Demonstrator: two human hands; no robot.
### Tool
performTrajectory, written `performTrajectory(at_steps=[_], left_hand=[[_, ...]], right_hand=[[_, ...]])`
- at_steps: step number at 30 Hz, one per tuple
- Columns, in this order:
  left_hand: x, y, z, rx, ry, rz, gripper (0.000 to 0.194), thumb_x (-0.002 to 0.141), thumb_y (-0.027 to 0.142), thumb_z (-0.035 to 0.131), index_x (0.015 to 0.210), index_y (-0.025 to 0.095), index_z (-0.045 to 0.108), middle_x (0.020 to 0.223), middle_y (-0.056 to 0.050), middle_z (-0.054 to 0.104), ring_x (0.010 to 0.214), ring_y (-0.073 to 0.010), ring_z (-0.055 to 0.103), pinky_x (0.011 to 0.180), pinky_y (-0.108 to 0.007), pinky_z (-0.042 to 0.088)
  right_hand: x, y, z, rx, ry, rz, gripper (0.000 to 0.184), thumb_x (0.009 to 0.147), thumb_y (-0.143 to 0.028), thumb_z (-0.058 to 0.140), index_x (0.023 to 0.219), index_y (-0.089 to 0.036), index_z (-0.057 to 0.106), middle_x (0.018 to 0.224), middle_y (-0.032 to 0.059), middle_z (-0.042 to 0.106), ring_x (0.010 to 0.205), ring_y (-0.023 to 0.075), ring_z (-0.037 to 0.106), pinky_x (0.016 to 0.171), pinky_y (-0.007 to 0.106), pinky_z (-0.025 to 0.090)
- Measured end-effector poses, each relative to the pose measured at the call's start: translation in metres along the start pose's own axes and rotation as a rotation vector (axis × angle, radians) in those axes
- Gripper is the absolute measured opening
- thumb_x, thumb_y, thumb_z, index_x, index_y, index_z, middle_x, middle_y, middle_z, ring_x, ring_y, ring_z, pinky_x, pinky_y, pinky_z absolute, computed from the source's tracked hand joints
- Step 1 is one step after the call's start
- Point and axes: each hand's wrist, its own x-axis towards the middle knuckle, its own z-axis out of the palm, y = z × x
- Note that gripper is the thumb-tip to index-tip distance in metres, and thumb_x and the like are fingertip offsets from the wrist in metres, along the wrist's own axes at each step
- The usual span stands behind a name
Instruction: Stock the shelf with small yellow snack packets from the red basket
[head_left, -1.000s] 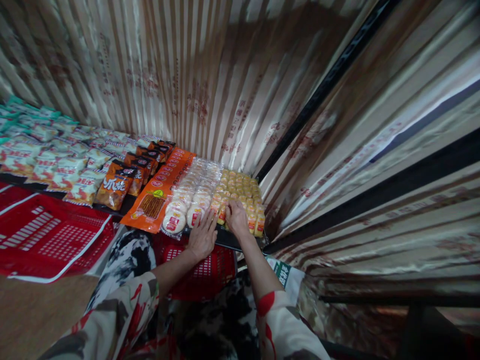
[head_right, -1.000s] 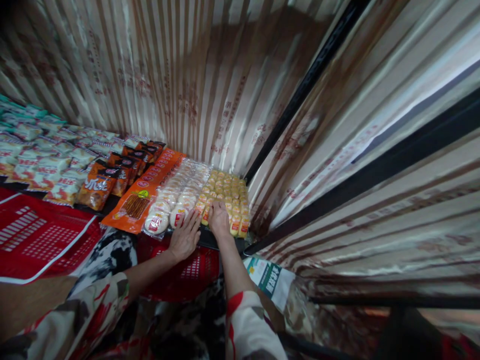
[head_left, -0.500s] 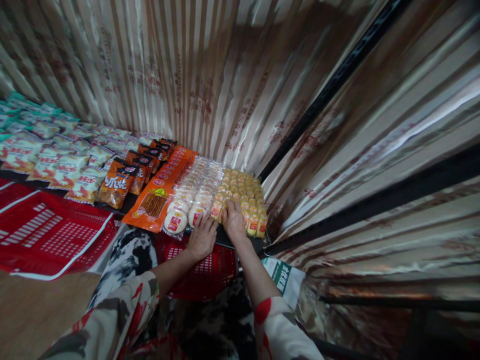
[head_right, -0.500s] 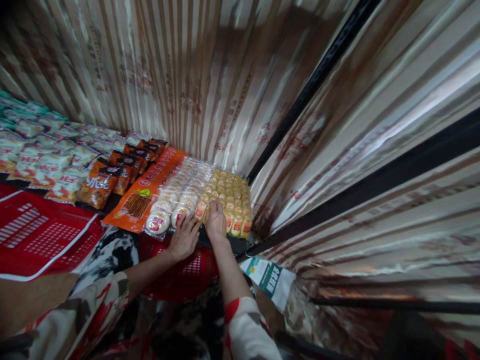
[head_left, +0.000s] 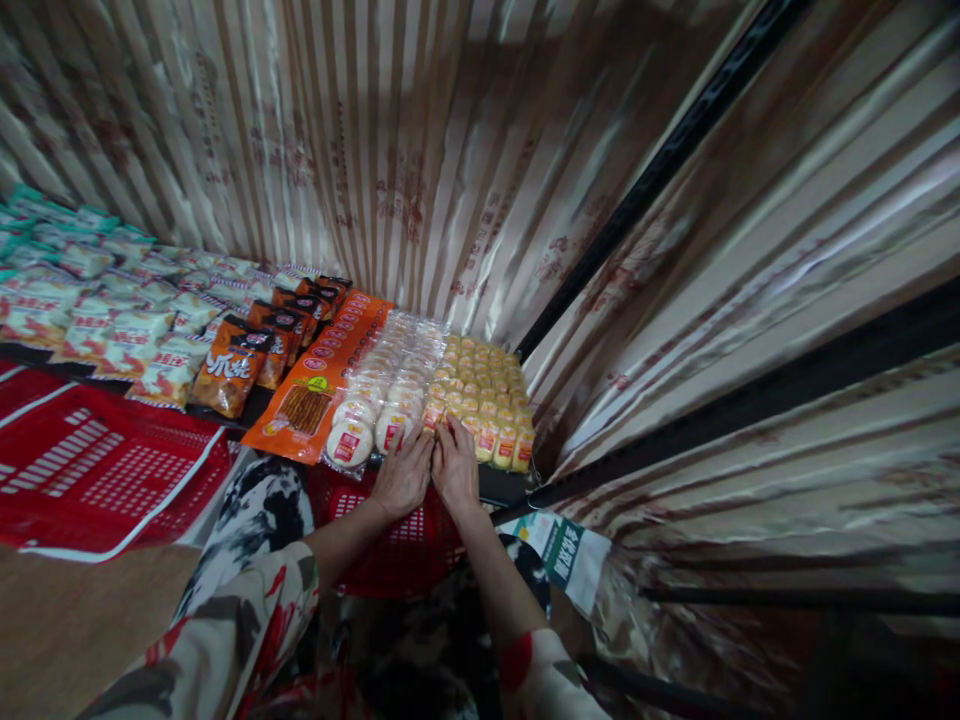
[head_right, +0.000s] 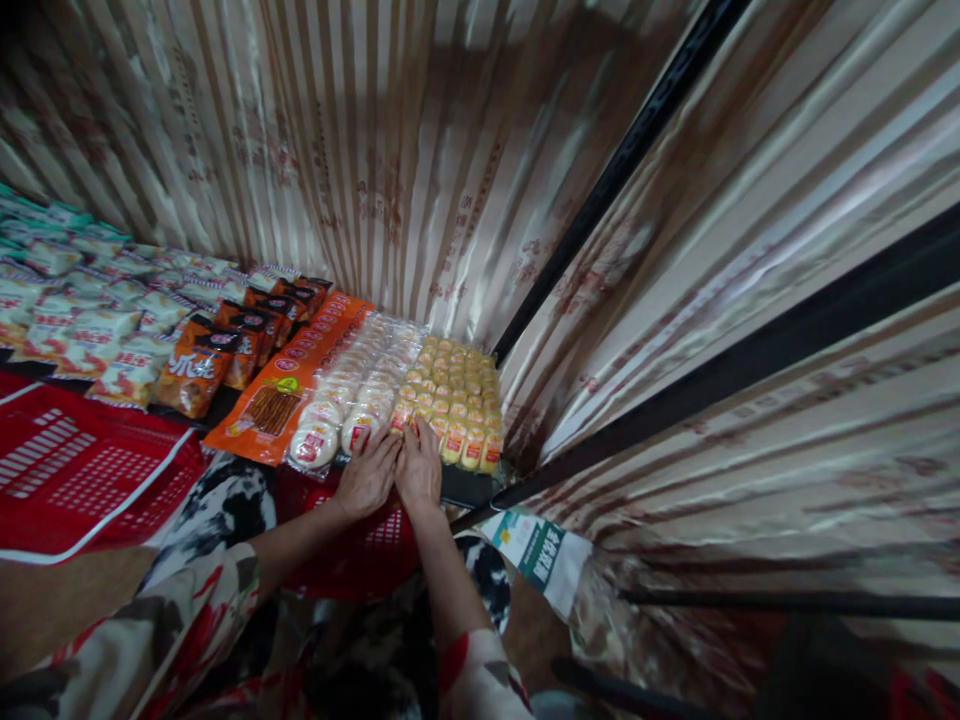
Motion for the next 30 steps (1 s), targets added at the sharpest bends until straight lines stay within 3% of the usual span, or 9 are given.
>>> performTrajectory(at_steps=[6,10,14,18,23,30], left_hand=[[0.001,0.001,-0.002,-0.01,-0.001,0.003,0.041,0.089,0.021,0.037,0.126,0.01,0.052,0.133,-0.012,0.052,0.136,-0.0244,0.028,0.113,-0.049,0.016],[0.001,0.001,-0.007,-0.003,-0.017,-0.008,0.041,0.087,0.019,0.039,0.125,0.01,0.051,0.132,-0.013,0.051,0.135,-0.0246,0.028,0.113,-0.049,0.018],[0.001,0.001,-0.008,0.006,-0.037,0.004,0.042,0.083,0.018,0.044,0.124,0.011,0.052,0.13,-0.012,0.052,0.134,-0.0255,0.029,0.114,-0.049,0.016],[0.001,0.0,-0.008,0.011,-0.049,0.007,0.04,0.083,0.018,0.045,0.122,0.013,0.054,0.126,-0.011,0.055,0.133,-0.0257,0.032,0.114,-0.049,0.015],[0.001,-0.001,-0.006,0.003,-0.014,0.02,0.037,0.084,0.017,0.043,0.119,0.011,0.056,0.124,-0.011,0.056,0.131,-0.0259,0.034,0.114,-0.05,0.018],[-0.001,-0.002,-0.003,-0.01,-0.017,0.028,0.038,0.084,0.017,0.043,0.12,0.011,0.055,0.126,-0.012,0.055,0.131,-0.0266,0.034,0.112,-0.052,0.019]], right_hand=[[-0.003,0.001,0.005,0.033,-0.017,-0.001,0.045,0.082,-0.009,0.038,0.123,-0.01,0.056,0.131,0.0158,0.052,0.125,0.0217,0.042,0.104,0.041,0.038],[-0.011,-0.001,0.001,0.032,0.044,-0.045,0.044,0.082,-0.008,0.037,0.12,-0.016,0.058,0.13,0.0127,0.052,0.125,0.0206,0.041,0.103,0.042,0.038],[-0.025,0.0,-0.006,-0.045,0.172,0.108,0.032,0.086,-0.014,0.04,0.106,-0.02,0.065,0.116,0.0124,0.054,0.111,0.0226,0.044,0.094,0.041,0.042],[-0.031,0.007,-0.01,-0.11,0.135,0.231,0.025,0.086,-0.023,0.047,0.105,-0.02,0.063,0.11,0.0115,0.051,0.102,0.0235,0.045,0.087,0.039,0.044],[-0.025,0.012,-0.007,-0.113,0.123,0.24,0.027,0.085,-0.022,0.049,0.11,-0.018,0.059,0.113,0.0128,0.048,0.105,0.0246,0.043,0.089,0.04,0.043],[-0.017,0.013,-0.005,-0.062,0.14,0.241,0.024,0.086,-0.018,0.044,0.103,-0.017,0.06,0.108,0.013,0.049,0.104,0.0236,0.044,0.086,0.038,0.044]])
